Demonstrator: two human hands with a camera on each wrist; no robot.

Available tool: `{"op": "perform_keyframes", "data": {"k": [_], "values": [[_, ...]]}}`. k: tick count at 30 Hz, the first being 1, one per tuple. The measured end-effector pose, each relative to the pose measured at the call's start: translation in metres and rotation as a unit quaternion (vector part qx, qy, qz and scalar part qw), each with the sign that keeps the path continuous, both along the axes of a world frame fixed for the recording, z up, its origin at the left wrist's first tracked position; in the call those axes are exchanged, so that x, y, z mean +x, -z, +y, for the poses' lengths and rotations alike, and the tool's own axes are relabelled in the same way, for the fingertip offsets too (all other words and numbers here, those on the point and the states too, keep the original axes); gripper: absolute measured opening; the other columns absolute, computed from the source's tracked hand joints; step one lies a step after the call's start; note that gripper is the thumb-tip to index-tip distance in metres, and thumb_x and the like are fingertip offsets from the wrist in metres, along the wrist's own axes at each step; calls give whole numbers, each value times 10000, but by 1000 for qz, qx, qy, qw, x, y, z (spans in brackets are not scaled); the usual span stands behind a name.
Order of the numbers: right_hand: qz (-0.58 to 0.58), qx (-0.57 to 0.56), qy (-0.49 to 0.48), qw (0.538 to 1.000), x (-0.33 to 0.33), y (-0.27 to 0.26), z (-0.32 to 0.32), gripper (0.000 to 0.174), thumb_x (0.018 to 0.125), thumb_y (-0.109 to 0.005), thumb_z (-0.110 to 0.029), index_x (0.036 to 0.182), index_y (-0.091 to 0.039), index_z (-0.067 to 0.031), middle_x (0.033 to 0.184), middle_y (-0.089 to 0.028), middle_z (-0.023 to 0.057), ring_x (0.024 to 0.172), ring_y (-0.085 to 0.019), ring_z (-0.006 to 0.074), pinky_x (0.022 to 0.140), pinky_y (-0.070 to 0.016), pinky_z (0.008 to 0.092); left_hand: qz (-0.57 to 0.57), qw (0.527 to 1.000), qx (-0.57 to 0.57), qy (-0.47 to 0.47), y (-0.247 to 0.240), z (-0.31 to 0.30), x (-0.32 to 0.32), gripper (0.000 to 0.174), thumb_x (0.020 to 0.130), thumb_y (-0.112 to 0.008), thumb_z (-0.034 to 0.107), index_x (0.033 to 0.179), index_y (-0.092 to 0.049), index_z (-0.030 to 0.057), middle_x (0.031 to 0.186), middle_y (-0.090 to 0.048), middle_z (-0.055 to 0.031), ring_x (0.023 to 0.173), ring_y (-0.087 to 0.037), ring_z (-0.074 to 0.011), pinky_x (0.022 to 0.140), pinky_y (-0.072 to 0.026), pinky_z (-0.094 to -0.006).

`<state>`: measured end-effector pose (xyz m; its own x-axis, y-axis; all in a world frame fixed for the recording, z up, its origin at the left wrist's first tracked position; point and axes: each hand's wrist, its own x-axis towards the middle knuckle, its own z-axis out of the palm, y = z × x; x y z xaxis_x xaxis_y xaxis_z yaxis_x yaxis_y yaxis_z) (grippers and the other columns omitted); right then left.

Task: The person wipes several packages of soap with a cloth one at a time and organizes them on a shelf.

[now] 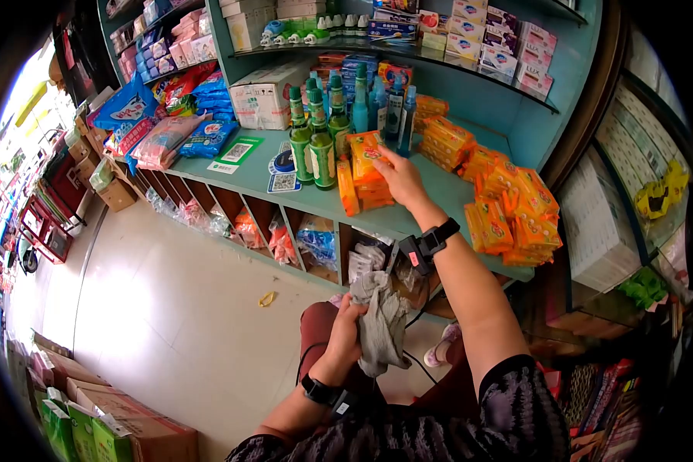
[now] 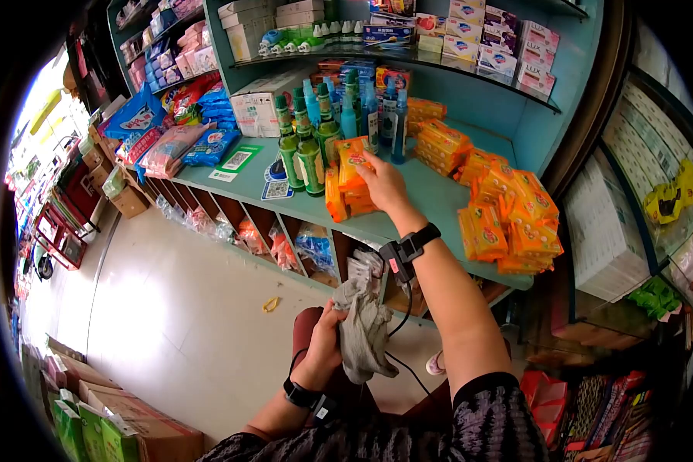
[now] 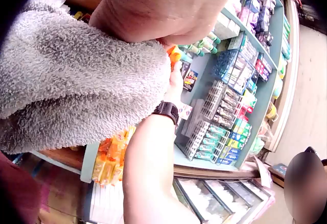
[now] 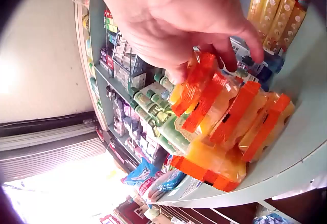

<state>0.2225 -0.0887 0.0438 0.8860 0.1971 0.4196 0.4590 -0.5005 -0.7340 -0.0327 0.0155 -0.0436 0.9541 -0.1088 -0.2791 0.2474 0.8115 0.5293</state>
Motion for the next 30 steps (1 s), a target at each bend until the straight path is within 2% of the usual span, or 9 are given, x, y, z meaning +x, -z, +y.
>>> {"op": "perform_keyframes", "data": {"k": [6,12,16,19,21,22,23,25,30], "values": [[110,294,-74,947,-21,1,-37,407,927,-562,-162,1298,-508,-6,1161,-627,131,1030,-616,224,816,-484,303,3,1000,27,-2,-8,-3,0,465,841,-391,38,1304,-369,75,1224,-520,-145,1097,-551,-295,923,-474,-443],[258,563,-199,760,-110,42,-96,411,931,-515,-85,1317,-427,26,1279,-523,135,1126,-557,258,904,-486,388,-32,998,33,-42,-9,-3,3,413,821,-417,22,1230,-447,73,1168,-548,-103,1070,-539,-256,923,-453,-404],[322,573,-223,720,-174,67,-115,641,818,-499,-55,1417,-290,35,1358,-456,158,1230,-480,261,1012,-415,409,-104,986,86,-101,-20,-15,3,399,839,-461,34,1235,-429,77,1170,-537,-78,1066,-523,-198,933,-428,-346],[356,605,-311,641,-197,75,-126,661,794,-493,-49,1419,-294,32,1379,-442,138,1257,-455,245,1033,-395,388,-183,953,219,-103,-28,-31,-4,429,845,-554,75,1254,-424,70,1221,-500,-76,1122,-484,-198,962,-393,-336],[334,626,-231,666,-210,78,-121,573,893,-496,-95,1423,-302,5,1384,-439,115,1245,-464,214,998,-422,345,-251,897,357,-68,-26,-41,-7,473,833,-608,89,1267,-423,69,1257,-477,-105,1153,-473,-239,968,-391,-353],[325,620,-196,687,-213,79,-120,550,920,-492,-114,1425,-304,-5,1387,-436,113,1243,-464,208,994,-424,334,-390,742,532,-119,-28,-44,-2,516,804,-682,108,1262,-448,66,1302,-430,-166,1175,-460,-318,970,-394,-385],[317,613,-162,705,-217,80,-120,527,948,-487,-132,1427,-305,-14,1390,-432,111,1241,-464,202,990,-425,323,-392,688,602,-102,-32,-52,-7,502,784,-713,109,1228,-485,56,1318,-400,-210,1181,-451,-371,961,-399,-405],[291,567,-156,755,-223,72,-122,509,971,-493,-142,1429,-306,-22,1382,-438,108,1221,-472,181,987,-417,299,-379,668,627,-128,-28,-60,-10,445,792,-703,95,1190,-511,42,1275,-426,-199,1146,-468,-358,952,-401,-391],[226,459,-124,850,-241,54,-125,558,927,-569,-101,1417,-322,2,1297,-499,87,1130,-517,144,943,-434,276,-287,820,477,-137,-12,-62,3,342,855,-634,59,1170,-509,15,1120,-498,-132,1042,-508,-239,915,-412,-331]]}}
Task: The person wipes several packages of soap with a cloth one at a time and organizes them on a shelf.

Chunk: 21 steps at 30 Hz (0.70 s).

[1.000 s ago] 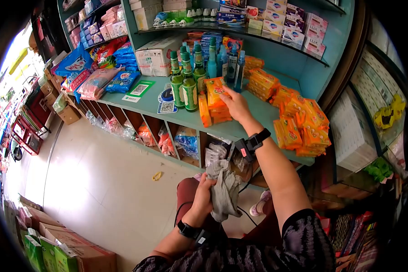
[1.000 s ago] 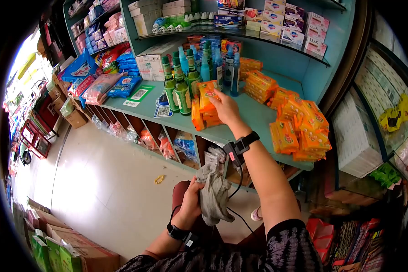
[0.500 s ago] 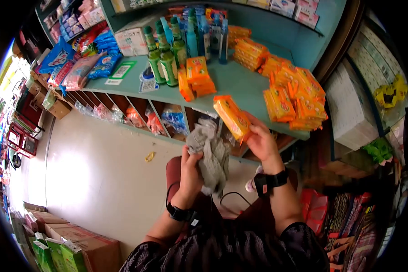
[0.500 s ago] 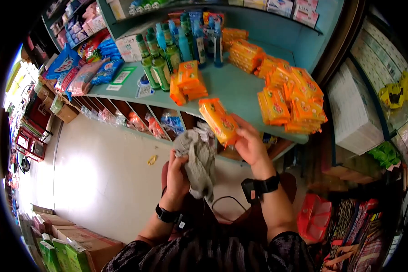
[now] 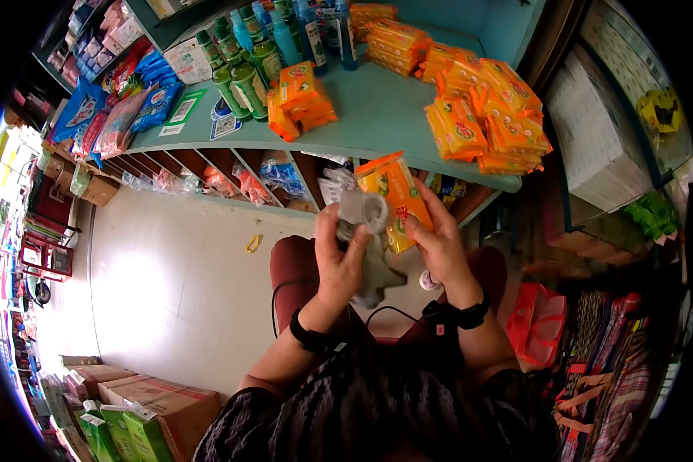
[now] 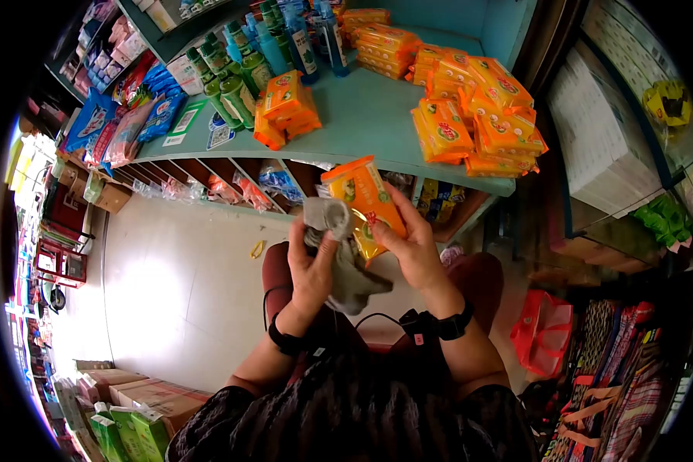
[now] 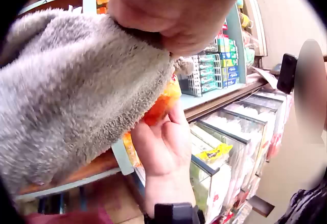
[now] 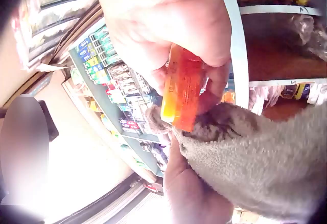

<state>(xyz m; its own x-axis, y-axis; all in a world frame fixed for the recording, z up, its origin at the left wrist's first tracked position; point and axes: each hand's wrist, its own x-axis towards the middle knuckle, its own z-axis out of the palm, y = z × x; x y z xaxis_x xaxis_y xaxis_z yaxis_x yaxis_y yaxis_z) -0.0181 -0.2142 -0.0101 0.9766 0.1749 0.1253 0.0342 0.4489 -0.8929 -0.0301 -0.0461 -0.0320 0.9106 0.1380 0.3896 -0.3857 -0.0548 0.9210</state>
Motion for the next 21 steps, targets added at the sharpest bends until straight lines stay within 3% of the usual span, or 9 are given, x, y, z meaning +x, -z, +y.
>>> {"op": "perform_keyframes", "data": {"k": [2,6,9,10,13,14,17,18,21], "values": [[-16,-49,0,999,-8,-2,-6,592,901,-610,-90,1410,-326,14,1282,-501,90,1130,-506,144,943,-428,275,17,999,-50,-1,3,3,6,291,902,-590,66,1169,-491,6,1060,-541,-74,983,-516,-147,873,-425,-285],[-5,-60,-27,998,-20,2,-10,595,882,-631,-81,1393,-346,27,1274,-508,94,1104,-524,138,943,-426,268,69,989,-133,-10,-3,15,22,316,927,-577,111,1205,-459,18,1076,-580,-54,935,-542,-123,823,-440,-232],[13,-43,-88,995,-24,11,-15,587,877,-630,-67,1387,-355,25,1270,-510,97,1118,-519,144,946,-425,268,191,947,-258,9,2,25,30,346,934,-552,92,1254,-434,33,1118,-594,-71,1009,-570,-152,889,-451,-274],[6,-20,-82,996,-27,13,-11,578,876,-625,-55,1386,-362,13,1263,-514,93,1128,-512,140,938,-429,269,225,932,-284,2,6,24,29,345,970,-510,191,1269,-412,51,1134,-583,-80,1060,-555,-173,945,-429,-308],[14,4,-30,999,-26,7,2,561,881,-612,-49,1383,-367,4,1272,-506,91,1142,-500,136,951,-418,267,210,879,-372,212,-1,22,20,419,1001,-424,324,1325,-355,67,1206,-540,-89,1144,-508,-182,1012,-378,-340],[24,9,-28,999,-26,5,5,538,898,-589,-54,1385,-367,-2,1289,-491,84,1153,-489,135,970,-398,267,210,896,-321,222,-5,15,10,507,1006,-341,425,1378,-301,83,1284,-484,-91,1212,-455,-202,1058,-327,-361],[-22,-25,0,999,-24,1,16,507,910,-567,-55,1379,-383,-7,1265,-479,75,1148,-480,147,977,-381,267,147,936,-227,226,-5,6,1,508,948,-530,373,1319,-394,53,1216,-522,-82,1166,-483,-172,954,-412,-328],[-136,-189,40,972,-19,7,14,462,915,-557,-56,1359,-431,-29,1208,-468,71,1121,-471,152,963,-377,263,163,936,-218,221,-6,5,0,493,943,-545,340,1314,-398,51,1203,-531,-80,1146,-499,-170,942,-423,-325],[-167,-235,6,958,-18,13,7,415,924,-547,-78,1331,-477,-45,1169,-454,73,1099,-463,159,941,-379,258,206,928,-233,206,-7,5,-2,459,944,-550,288,1303,-407,41,1171,-553,-79,1080,-552,-174,904,-462,-321]]}}
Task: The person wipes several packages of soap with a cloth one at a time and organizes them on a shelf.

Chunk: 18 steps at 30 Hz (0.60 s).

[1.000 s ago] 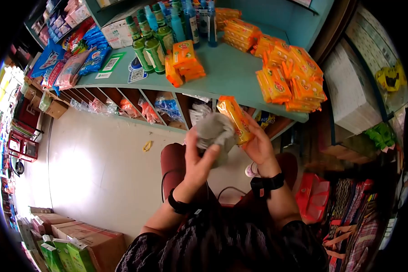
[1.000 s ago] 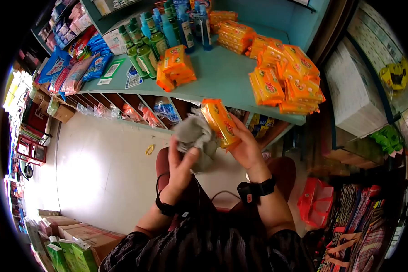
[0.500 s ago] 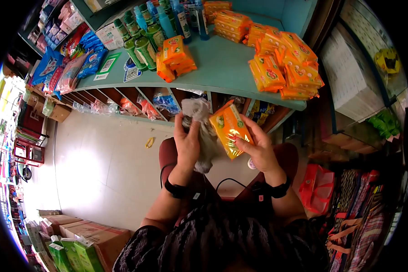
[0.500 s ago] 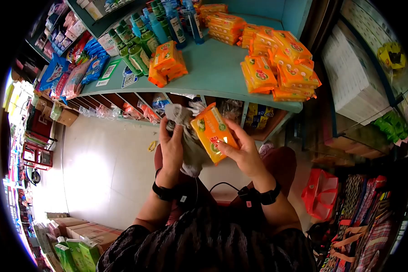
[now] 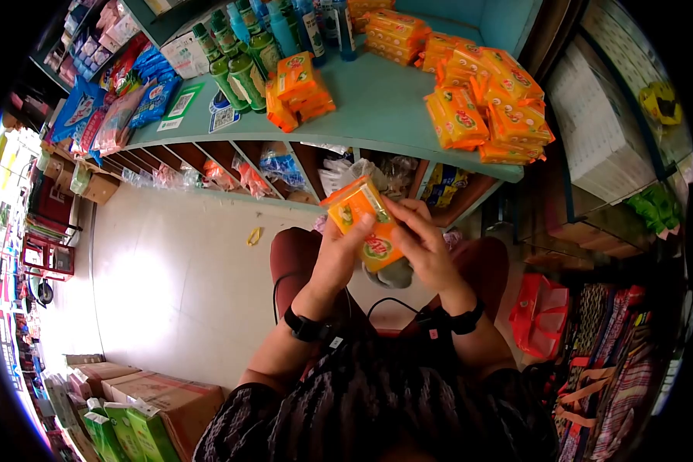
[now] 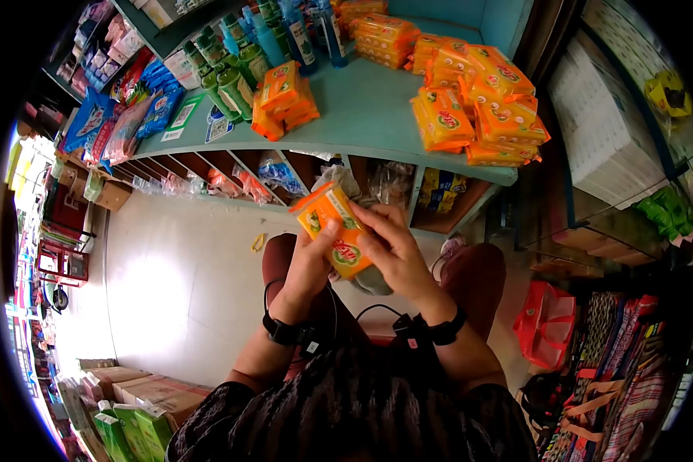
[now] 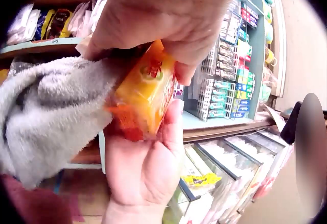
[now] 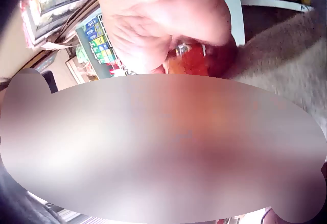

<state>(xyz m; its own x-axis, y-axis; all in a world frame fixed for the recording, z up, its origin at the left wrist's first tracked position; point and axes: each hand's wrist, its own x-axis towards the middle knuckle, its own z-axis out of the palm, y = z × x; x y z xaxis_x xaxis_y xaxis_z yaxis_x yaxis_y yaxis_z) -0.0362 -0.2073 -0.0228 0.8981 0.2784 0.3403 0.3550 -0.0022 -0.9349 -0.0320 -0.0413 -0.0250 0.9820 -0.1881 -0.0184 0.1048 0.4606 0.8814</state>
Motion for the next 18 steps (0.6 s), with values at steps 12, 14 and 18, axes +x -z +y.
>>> {"op": "perform_keyframes", "data": {"k": [12,14,18], "values": [[210,47,-66,974,-1,22,-15,390,909,-594,-158,1242,-518,29,1154,-585,53,1029,-523,108,893,-416,264,96,980,-174,24,6,18,7,380,969,-496,316,1235,-437,51,1086,-576,-57,954,-612,-147,828,-518,-306],[234,70,-46,969,0,20,-19,368,914,-595,-181,1221,-546,16,1053,-614,26,953,-541,95,852,-428,250,114,974,-194,21,6,17,6,401,969,-495,307,1271,-412,56,1081,-578,-53,953,-612,-146,830,-518,-311],[237,166,70,955,0,22,-21,343,927,-578,-196,1213,-564,-7,1023,-624,13,912,-553,80,808,-437,230,57,985,-155,56,10,26,9,494,970,-496,266,1391,-312,83,1184,-546,-65,1037,-580,-159,872,-503,-334]]}}
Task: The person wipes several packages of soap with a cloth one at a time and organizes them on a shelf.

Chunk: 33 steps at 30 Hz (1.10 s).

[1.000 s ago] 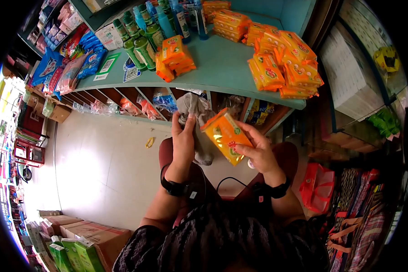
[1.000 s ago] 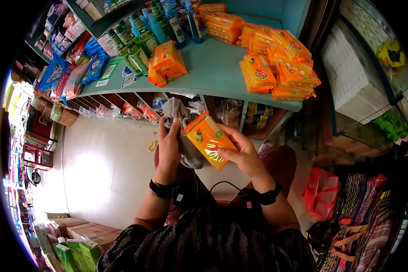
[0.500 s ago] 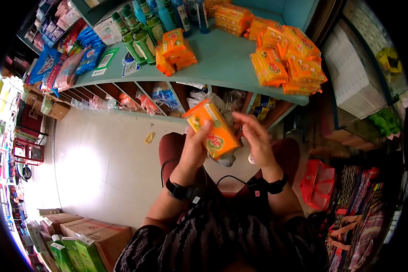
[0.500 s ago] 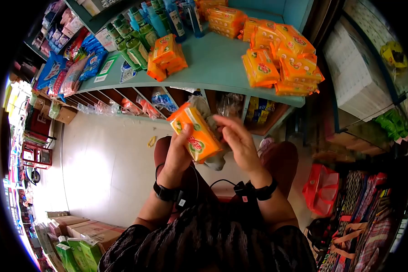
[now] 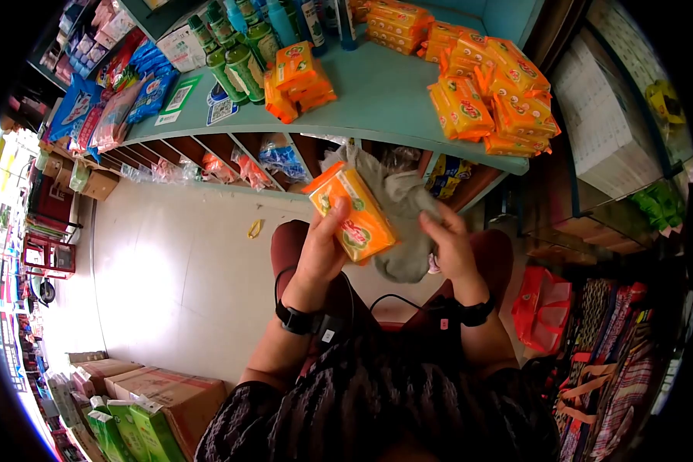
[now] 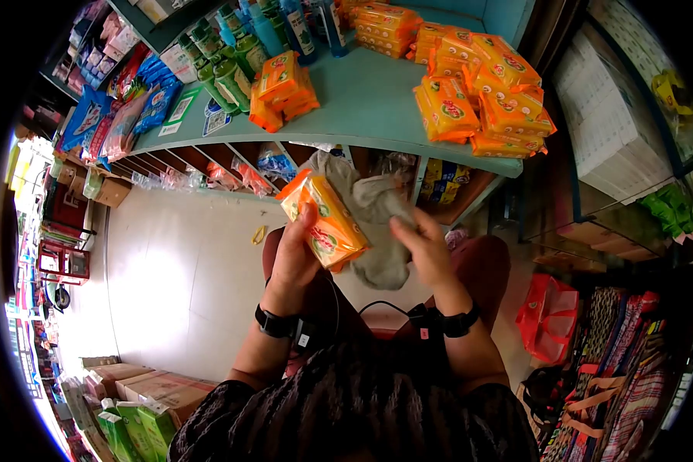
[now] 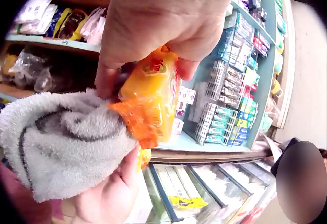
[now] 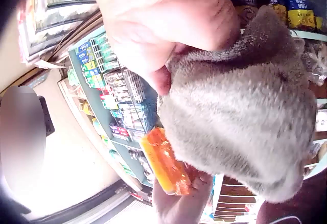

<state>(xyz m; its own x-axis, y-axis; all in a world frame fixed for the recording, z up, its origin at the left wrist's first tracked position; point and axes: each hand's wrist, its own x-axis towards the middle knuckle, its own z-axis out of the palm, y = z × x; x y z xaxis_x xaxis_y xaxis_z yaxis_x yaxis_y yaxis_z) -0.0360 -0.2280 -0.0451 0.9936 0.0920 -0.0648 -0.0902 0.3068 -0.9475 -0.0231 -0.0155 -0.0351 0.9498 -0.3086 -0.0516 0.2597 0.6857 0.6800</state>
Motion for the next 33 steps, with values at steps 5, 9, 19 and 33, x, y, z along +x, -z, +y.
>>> {"op": "perform_keyframes", "data": {"k": [5,9,19,33], "values": [[-107,42,77,990,0,-32,-10,318,865,-624,-199,1109,-598,5,1254,-526,97,1112,-524,196,962,-402,318,3,997,38,-60,-5,-3,-1,569,974,-477,188,1468,-201,128,1365,-424,-83,1173,-495,-197,974,-440,-371],[-383,-344,-12,858,-9,-58,15,326,740,-748,-226,954,-620,-18,1396,-354,202,1259,-402,367,1031,-339,435,-12,997,-21,-78,-22,-32,-4,525,1003,-354,385,1442,-257,114,1356,-447,-104,1198,-489,-235,1024,-392,-376],[-274,-318,112,901,19,-32,41,390,804,-704,-171,1115,-505,-47,1206,-493,206,1068,-534,349,869,-460,372,-33,987,116,-106,-15,-42,-19,588,1003,-278,484,1378,-352,38,1346,-455,-90,1242,-441,-213,1031,-371,-371],[-264,-152,11,952,34,-47,-26,300,942,-558,-241,1169,-607,-51,1362,-466,106,1267,-416,226,1033,-336,351,28,985,158,66,-15,-21,-9,403,901,-551,58,1290,-448,56,1204,-537,-84,1047,-552,-161,890,-468,-329]]}}
